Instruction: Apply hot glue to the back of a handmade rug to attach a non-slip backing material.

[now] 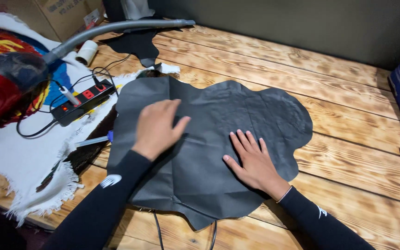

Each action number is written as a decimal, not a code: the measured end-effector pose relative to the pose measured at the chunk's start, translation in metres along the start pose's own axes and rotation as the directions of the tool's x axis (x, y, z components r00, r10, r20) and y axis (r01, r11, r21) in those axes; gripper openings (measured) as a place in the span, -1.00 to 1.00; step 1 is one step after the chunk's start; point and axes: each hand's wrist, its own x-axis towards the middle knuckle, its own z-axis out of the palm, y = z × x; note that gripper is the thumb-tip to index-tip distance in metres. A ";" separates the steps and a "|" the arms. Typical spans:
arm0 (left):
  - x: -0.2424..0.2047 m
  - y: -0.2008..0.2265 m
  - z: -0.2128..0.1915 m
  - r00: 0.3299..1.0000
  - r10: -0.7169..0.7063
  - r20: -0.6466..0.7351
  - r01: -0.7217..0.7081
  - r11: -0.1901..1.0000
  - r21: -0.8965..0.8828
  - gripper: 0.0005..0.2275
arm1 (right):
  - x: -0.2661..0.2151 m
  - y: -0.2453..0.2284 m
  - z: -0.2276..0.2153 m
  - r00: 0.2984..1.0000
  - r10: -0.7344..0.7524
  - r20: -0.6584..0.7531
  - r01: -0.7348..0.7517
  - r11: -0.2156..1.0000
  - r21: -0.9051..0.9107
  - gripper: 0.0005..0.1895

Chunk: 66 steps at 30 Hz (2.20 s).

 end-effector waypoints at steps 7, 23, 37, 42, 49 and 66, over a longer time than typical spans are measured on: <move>-0.108 -0.016 -0.088 0.830 -0.537 -0.153 0.548 0.836 0.038 -0.64 | 0.032 -0.060 -0.020 0.991 -0.131 0.018 0.128 0.981 0.145 -0.21; 0.008 0.128 -0.027 0.970 -0.241 -0.012 0.119 0.521 -0.845 -0.74 | 0.092 0.045 -0.126 0.977 0.123 0.176 -0.207 0.758 0.618 -0.70; -0.012 -0.077 -0.029 0.796 -0.313 0.519 0.240 0.949 0.204 -0.22 | 0.102 0.220 -0.125 0.838 0.382 0.389 -0.542 0.668 0.511 -0.66; -0.002 -0.081 -0.037 0.590 -0.433 0.682 0.306 0.901 0.308 -0.29 | 0.140 0.276 -0.071 0.922 0.358 0.148 -0.379 0.912 0.154 -0.48; 0.011 -0.124 -0.014 0.496 -0.387 0.778 0.393 0.898 0.197 -0.26 | 0.120 0.185 -0.068 0.897 0.440 0.040 -0.427 0.887 -0.177 -0.45; 0.059 -0.051 -0.042 0.338 -0.113 0.934 0.939 0.113 -0.325 -0.68 | 0.060 -0.092 -0.100 0.915 -0.310 0.258 0.051 0.725 0.687 0.07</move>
